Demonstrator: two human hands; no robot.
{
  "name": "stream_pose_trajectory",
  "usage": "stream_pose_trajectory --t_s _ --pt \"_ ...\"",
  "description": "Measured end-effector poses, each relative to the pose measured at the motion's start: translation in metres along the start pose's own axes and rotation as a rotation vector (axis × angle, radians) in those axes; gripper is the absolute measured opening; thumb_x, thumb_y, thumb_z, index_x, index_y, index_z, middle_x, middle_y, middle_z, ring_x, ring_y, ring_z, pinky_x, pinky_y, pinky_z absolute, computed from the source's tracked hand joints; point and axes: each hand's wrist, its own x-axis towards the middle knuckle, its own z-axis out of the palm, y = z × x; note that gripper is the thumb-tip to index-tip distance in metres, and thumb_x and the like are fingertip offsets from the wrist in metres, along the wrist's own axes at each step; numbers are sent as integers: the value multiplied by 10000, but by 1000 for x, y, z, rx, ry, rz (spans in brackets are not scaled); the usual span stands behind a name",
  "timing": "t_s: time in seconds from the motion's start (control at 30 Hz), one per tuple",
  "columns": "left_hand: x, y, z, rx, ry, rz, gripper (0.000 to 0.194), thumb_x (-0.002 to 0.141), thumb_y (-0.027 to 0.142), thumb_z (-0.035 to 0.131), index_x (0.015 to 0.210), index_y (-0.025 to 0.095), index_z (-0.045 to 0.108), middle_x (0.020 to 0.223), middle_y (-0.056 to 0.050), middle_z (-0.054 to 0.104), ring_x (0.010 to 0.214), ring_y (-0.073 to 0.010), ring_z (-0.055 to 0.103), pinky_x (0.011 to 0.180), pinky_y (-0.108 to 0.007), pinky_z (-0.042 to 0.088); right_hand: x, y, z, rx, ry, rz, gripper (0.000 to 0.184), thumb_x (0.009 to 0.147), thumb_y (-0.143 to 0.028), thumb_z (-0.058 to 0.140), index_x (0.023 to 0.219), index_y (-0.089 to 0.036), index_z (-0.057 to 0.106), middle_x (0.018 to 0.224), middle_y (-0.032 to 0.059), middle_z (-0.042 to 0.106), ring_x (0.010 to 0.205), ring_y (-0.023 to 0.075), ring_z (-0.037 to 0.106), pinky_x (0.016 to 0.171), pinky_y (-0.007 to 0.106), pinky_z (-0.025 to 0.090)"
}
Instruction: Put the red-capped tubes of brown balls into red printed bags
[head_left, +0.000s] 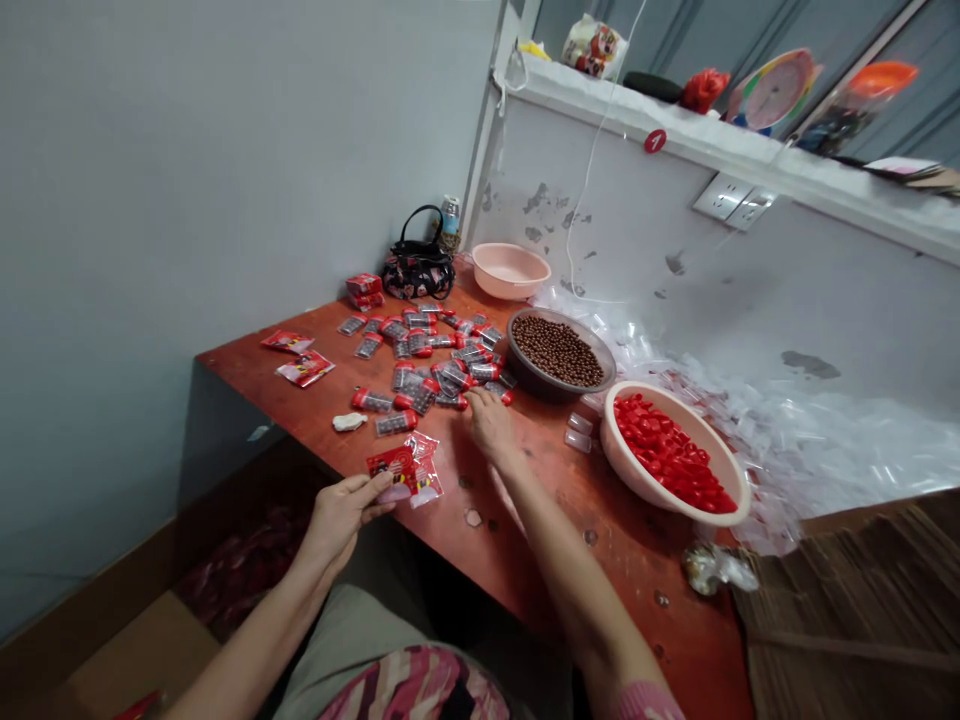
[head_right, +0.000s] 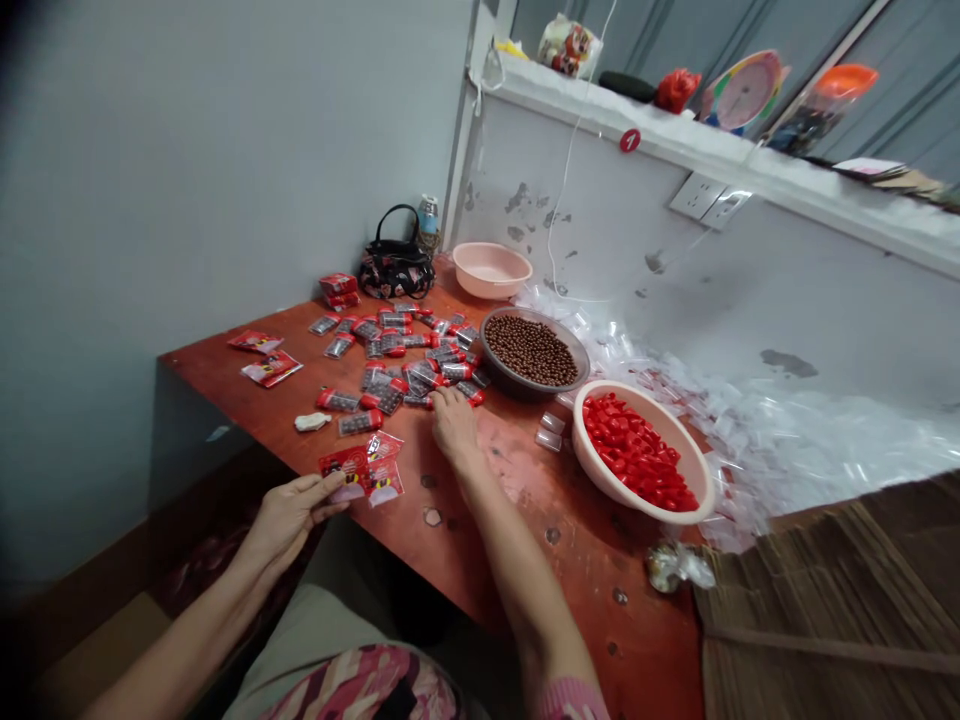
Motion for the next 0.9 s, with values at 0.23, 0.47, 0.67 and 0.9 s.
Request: stream_pose_trajectory --t_s 0.23,0.47,0.67,0.9 --pt "1 -5 16 -124 1 -39 180 542 210 730 616 87 621 566 -32 630 465 -103 581 435 -173 496 1 37 -9 -120 -145 80 302 848 -111 306 1097 -164 468 965 136 590 857 219 556 677 303 400" --pt "1 -6 39 -39 -27 3 218 531 252 732 612 82 624 552 -40 623 471 -113 579 419 -171 488 -45 18 -24 129 -67 89 344 808 -360 459 1094 -169 462 989 126 578 902 228 540 711 319 407" --pt "-4 -9 35 -88 -78 11 205 562 265 714 667 98 657 636 -27 631 554 -106 583 505 -190 521 -53 -30 6 918 5 29 223 753 -242 513 974 -214 504 741 -20 577 627 124 544 582 238 424" --pt "-12 -8 1 -75 -59 11 151 585 234 706 638 101 659 648 -33 632 638 -133 600 620 -240 541 -48 -33 25 437 1 -22 237 755 -234 512 990 -204 523 905 52 611 840 194 544 713 292 403"
